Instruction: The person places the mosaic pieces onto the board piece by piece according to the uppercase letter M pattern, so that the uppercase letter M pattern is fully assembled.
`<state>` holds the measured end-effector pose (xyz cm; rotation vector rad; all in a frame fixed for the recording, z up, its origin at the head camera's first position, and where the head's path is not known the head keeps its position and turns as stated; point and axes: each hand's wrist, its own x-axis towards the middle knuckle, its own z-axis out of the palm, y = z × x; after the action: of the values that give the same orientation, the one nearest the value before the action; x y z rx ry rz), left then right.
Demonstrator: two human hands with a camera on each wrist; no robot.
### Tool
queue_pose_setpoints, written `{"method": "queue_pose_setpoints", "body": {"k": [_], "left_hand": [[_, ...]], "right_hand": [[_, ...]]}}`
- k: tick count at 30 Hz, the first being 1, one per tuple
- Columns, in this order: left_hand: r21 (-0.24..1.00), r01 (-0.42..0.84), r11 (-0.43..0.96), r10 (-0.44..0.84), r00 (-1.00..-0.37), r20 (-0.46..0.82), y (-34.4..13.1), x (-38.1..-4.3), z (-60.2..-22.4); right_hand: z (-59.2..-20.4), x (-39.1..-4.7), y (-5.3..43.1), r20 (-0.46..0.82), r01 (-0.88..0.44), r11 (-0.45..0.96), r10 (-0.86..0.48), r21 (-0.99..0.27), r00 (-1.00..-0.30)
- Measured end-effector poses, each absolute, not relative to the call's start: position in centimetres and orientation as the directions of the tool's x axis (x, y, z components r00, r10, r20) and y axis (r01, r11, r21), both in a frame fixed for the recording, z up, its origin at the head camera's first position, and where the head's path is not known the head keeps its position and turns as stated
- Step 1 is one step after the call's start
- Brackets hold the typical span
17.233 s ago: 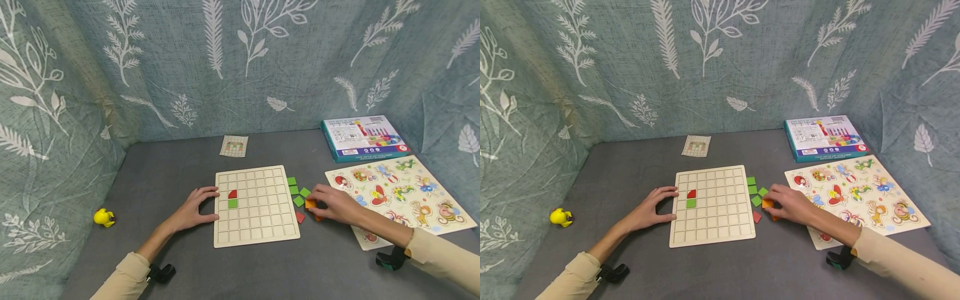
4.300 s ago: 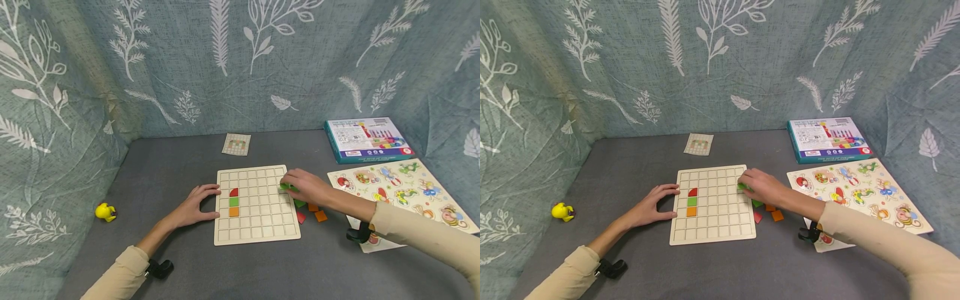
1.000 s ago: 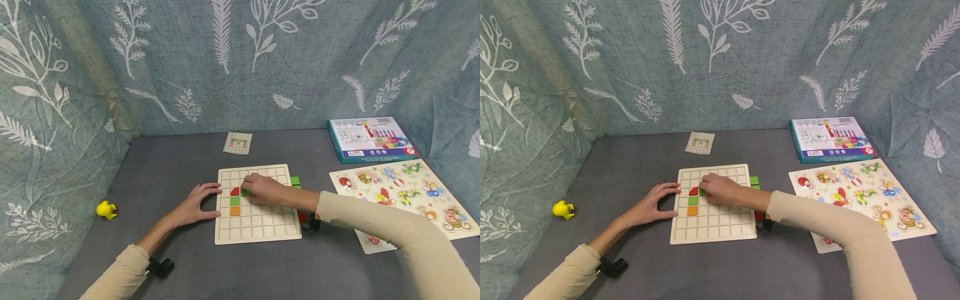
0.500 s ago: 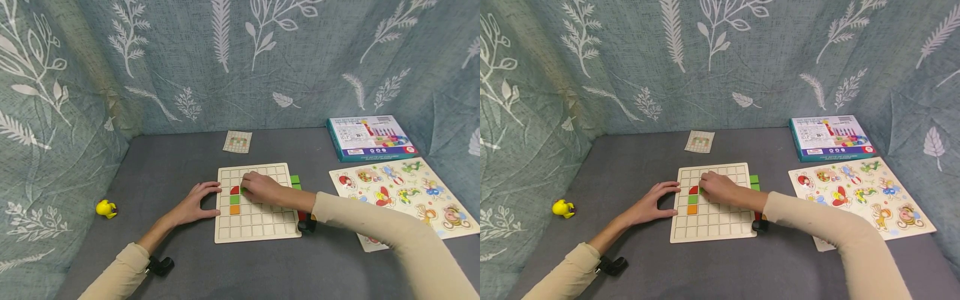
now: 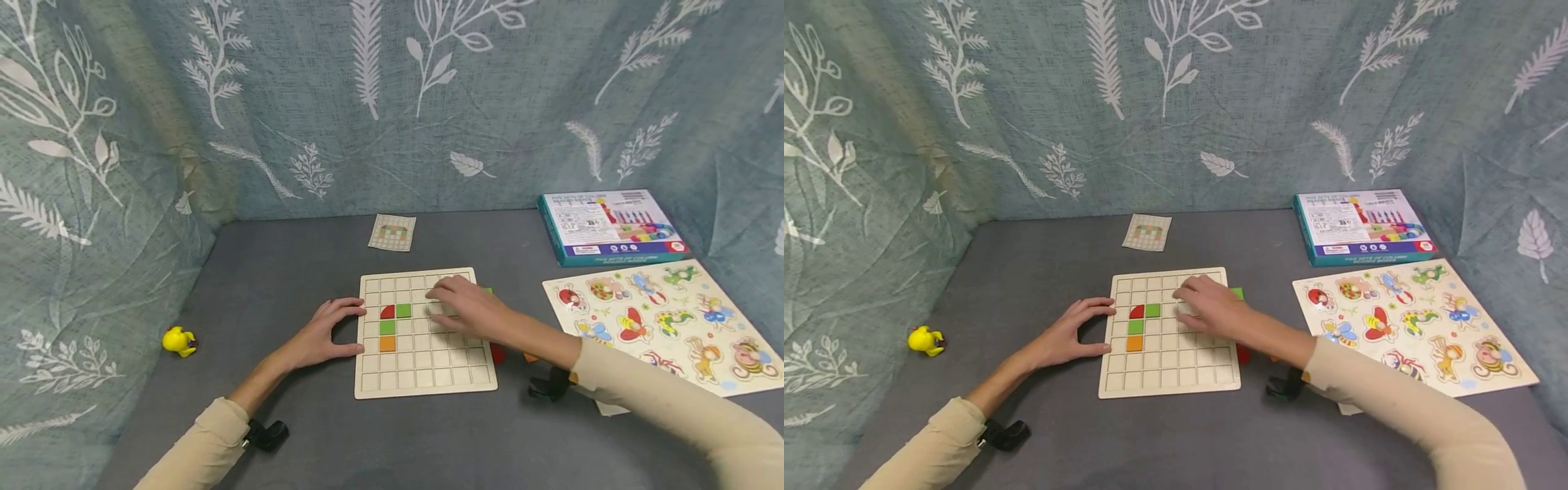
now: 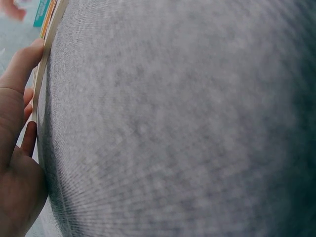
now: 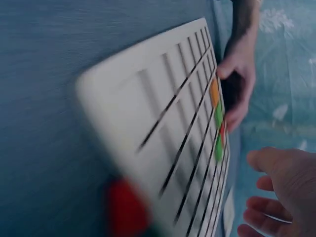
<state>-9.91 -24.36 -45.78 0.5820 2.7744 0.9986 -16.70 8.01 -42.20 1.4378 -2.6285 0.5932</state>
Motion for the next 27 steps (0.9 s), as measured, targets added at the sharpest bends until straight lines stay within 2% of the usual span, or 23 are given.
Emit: {"method": "queue_pose_setpoints", "body": {"k": [7,12,27], "left_hand": [[0.652,0.305,0.694,0.4,-0.917,0.002,-24.5,-9.7,-45.9],[0.651,0.308,0.694,0.404,-0.915,0.002,-24.2,-9.9,-46.0],[0.658,0.32,0.682,0.416,-0.909,0.012,-24.2,-10.0,-46.0]], "right_hand": [[-43.4,-15.6,15.7,0.111,-0.684,0.62,-0.705,-0.384,-0.701],[-43.6,-15.1,18.8,0.033,-0.575,0.673,-0.637,-0.465,-0.771],[-44.4,-14.4,20.5,0.009,-0.557,0.684,-0.628,-0.471,-0.778]]}}
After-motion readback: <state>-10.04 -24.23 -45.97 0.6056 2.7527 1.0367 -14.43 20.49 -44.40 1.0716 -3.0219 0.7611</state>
